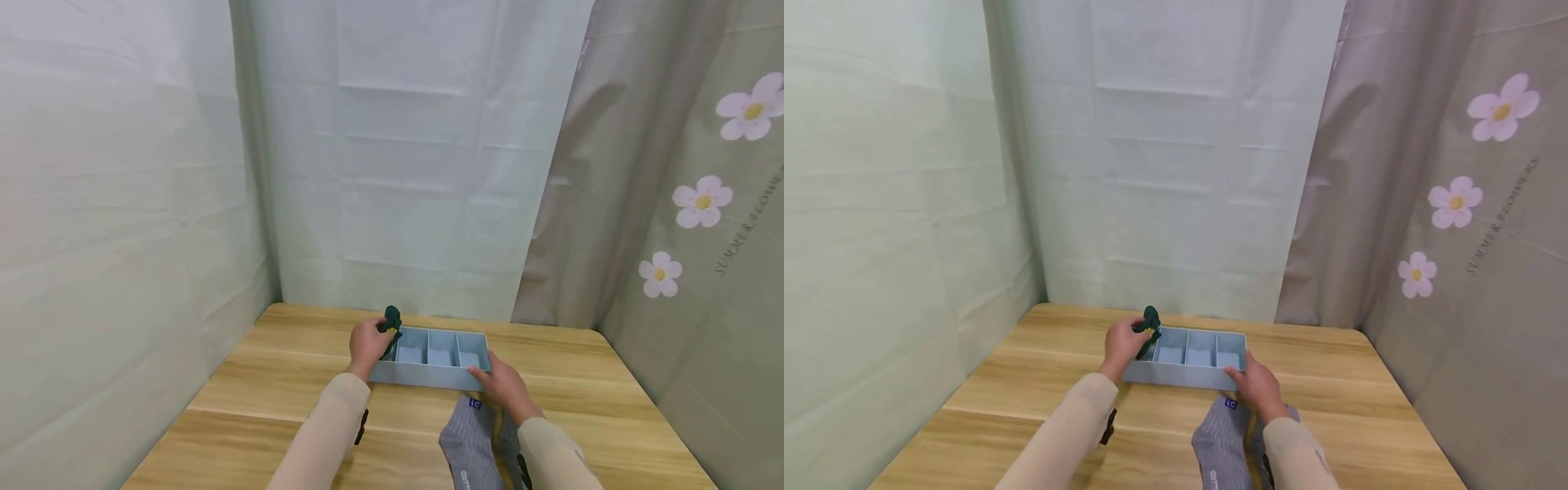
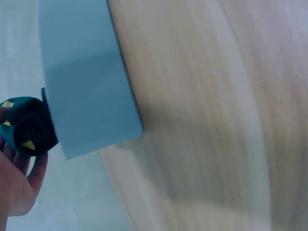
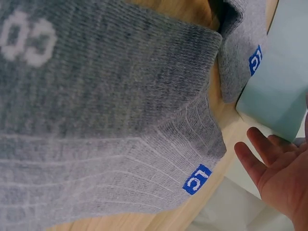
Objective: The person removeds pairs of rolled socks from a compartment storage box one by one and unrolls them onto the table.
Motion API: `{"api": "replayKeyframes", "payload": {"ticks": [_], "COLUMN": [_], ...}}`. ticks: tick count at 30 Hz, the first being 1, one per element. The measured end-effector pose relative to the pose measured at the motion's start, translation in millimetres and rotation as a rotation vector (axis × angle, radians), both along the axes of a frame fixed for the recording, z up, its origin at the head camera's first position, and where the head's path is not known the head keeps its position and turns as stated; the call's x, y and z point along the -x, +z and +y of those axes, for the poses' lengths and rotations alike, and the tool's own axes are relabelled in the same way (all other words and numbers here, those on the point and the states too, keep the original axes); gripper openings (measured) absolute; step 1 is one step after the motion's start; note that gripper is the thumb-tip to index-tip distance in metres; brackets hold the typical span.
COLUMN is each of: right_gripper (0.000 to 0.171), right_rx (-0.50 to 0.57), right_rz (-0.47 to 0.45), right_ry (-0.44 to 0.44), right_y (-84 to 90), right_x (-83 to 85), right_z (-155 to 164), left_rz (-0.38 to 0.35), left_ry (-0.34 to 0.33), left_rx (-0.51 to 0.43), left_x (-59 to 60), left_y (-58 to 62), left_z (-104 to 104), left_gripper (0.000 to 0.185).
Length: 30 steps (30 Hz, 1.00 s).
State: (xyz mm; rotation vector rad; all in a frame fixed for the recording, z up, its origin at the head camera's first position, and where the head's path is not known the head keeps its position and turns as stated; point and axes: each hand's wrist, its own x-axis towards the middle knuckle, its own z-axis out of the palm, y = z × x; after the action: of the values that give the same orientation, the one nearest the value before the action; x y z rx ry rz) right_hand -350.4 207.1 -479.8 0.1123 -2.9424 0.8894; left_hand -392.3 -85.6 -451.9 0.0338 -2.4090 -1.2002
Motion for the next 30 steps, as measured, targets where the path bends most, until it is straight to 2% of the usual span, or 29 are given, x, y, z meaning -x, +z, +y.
{"api": "replayKeyframes", "payload": {"ticks": [7,14,18,23,27,30], "right_gripper": [0.078,0.076,0.07,0.075,0.09,0.096], "right_rx": [-0.003,0.03,0.087,0.281,0.553,0.741], "right_rz": [0.002,0.094,0.159,0.132,0.005,-0.108], "right_ry": [0.024,0.051,0.083,0.119,0.13,0.143], "right_y": [0.3,7.5,17.7,30.9,38.7,40.2], "right_x": [0.7,1.1,0.7,0.7,0.8,-0.1], "right_z": [0,-8,-25,-50,-62,-65], "left_rz": [0.034,-0.026,-0.036,-0.076,-0.127,-0.155], "left_ry": [-0.081,-0.154,-0.261,-0.451,-0.579,-0.635], "left_rx": [-0.061,-0.098,-0.135,-0.161,-0.175,-0.17], "left_x": [-2.8,-3.6,-8.7,-19.2,-27.4,-33.0], "left_y": [12.5,23.6,34.0,43.9,45.6,43.9], "left_z": [-2,-3,0,9,19,24], "left_gripper": [0.033,0.035,0.036,0.036,0.036,0.036]}}
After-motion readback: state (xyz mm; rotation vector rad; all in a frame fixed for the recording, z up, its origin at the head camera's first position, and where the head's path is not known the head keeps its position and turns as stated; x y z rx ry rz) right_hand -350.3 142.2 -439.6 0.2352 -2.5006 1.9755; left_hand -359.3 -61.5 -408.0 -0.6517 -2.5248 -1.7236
